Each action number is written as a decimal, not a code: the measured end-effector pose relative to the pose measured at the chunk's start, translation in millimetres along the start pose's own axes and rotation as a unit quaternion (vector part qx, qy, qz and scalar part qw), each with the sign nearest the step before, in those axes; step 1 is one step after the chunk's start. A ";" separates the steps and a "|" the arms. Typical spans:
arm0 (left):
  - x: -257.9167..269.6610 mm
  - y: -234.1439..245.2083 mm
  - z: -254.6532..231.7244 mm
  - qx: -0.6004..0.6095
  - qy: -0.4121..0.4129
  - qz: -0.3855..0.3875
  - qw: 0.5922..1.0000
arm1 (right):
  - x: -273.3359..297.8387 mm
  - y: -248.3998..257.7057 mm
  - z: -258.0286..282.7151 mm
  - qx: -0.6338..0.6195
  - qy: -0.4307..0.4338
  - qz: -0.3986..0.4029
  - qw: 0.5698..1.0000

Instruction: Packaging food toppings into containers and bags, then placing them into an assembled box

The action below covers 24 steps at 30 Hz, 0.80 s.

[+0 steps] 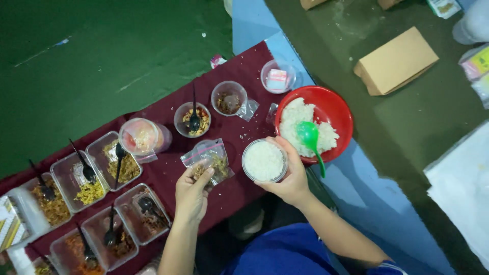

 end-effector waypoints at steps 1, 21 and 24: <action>6.1 -5.8 -7.9 -0.002 0.007 -0.001 1.000 | -1.5 2.5 10.0 0.001 -0.007 -0.003 1.000; 56.4 -111.0 -11.7 -0.077 0.064 0.163 0.982 | 101.3 124.2 105.3 0.096 0.048 -0.308 0.945; 53.9 -158.9 5.8 -0.111 0.080 0.225 0.965 | 117.9 159.2 120.8 0.113 0.057 -0.370 0.921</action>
Point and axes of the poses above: each hand's wrist, its own x-axis away from the middle knuckle, its own y-axis out of the back of the hand, z = x × y, the point moved 3 cm from there along -x, towards the middle knuckle, and after that the axes turned 2 degrees about z, right-handed, at the moved point
